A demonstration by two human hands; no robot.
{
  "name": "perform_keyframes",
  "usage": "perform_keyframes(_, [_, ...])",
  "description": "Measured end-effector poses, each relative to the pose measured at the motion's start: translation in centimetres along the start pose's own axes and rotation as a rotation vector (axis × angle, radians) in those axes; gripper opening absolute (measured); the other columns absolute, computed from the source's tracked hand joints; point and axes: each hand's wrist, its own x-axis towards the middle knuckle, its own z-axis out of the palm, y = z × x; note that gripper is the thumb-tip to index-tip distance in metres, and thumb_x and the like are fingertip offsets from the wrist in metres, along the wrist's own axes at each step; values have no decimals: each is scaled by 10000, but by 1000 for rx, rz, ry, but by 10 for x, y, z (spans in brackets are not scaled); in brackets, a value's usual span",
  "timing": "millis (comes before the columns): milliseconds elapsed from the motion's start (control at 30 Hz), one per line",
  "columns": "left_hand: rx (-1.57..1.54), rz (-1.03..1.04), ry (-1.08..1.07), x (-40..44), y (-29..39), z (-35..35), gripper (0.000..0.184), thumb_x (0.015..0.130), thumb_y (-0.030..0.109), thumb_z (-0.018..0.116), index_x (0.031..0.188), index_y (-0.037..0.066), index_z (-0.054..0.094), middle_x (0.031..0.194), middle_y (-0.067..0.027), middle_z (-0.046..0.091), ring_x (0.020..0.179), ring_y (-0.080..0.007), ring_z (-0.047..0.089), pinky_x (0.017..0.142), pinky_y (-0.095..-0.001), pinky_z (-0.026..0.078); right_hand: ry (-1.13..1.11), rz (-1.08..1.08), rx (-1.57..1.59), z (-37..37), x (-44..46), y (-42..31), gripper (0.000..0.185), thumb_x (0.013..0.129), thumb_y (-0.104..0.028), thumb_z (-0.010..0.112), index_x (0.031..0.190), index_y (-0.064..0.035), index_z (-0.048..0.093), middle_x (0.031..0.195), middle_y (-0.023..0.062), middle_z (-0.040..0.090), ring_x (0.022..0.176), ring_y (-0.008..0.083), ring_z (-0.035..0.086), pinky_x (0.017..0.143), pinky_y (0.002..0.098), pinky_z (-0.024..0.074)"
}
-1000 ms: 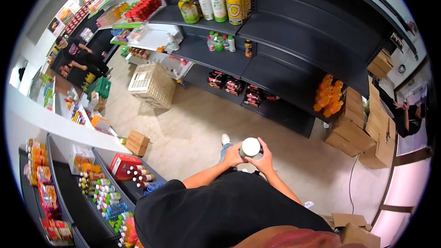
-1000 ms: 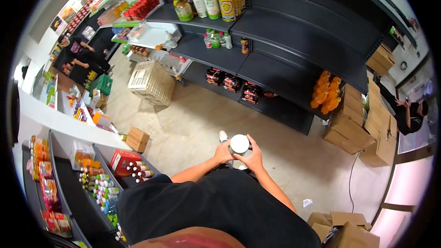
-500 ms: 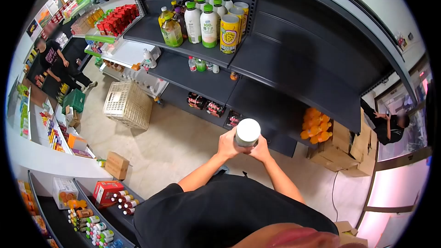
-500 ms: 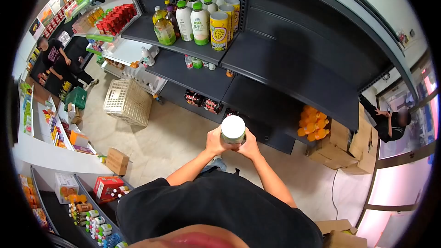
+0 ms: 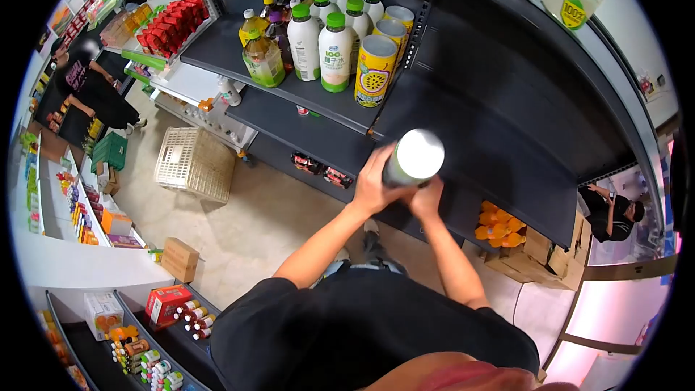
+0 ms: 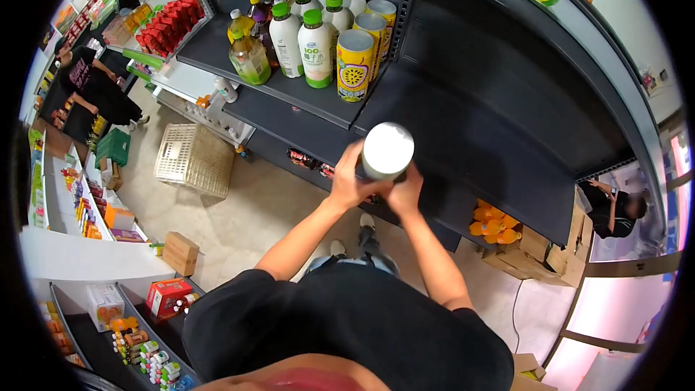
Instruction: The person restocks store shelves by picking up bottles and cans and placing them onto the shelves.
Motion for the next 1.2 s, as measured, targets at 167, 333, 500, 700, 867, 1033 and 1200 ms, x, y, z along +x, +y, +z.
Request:
perform_keyframes(167, [-13,27,67,49,-47,53,816,905,254,761,1547,-31,346,1490,-251,414,1365,-400,453,1109,-445,407,104,-103,39,11,102,7,778,660,-228,947,1331,-20,612,1141,134,757,1030,199,728,879,345,563])
perform_keyframes(333, [21,-20,-58,99,-89,88,826,967,322,703,1591,-14,278,1524,-250,342,1386,-401,420,1135,-428,380,140,-49,6,11,188,40,825,651,-251,943,1369,-37,599,1131,132,760,997,208,738,866,349,572])
perform_keyframes(500, [160,-87,-136,129,-117,108,839,945,406,707,1599,61,310,1519,-257,347,1375,-462,444,1113,-462,417,232,12,-16,24,243,79,847,677,-275,921,1418,-56,573,1141,160,757,1004,236,749,871,360,583])
perform_keyframes(700, [94,-110,-28,147,-155,120,768,973,341,699,1567,0,352,1501,-257,405,1406,-402,429,1170,-428,355,211,-140,32,32,261,84,750,705,-205,886,1374,-48,584,1112,157,753,986,286,748,866,381,576])
perform_keyframes(867, [51,-131,-9,147,-162,116,706,973,294,701,1553,16,411,1460,-230,448,1373,-366,457,1153,-410,367,192,-141,67,40,267,94,763,690,-169,891,1369,-38,570,1185,180,711,1067,333,704,917,403,548])
perform_keyframes(1033, [131,-189,22,149,-161,116,711,954,296,721,1563,71,432,1362,-224,471,1278,-329,503,1084,-380,422,408,-378,-277,44,270,106,839,648,-156,927,1394,-40,560,1109,152,658,1011,343,651,900,399,528])
perform_keyframes(1200, [235,-281,-88,148,-150,111,752,962,318,702,1604,101,376,1180,-201,522,1115,-308,578,944,-341,481,315,-150,-70,37,257,102,867,639,-147,939,1410,-29,559,896,62,545,817,233,569,787,347,512])
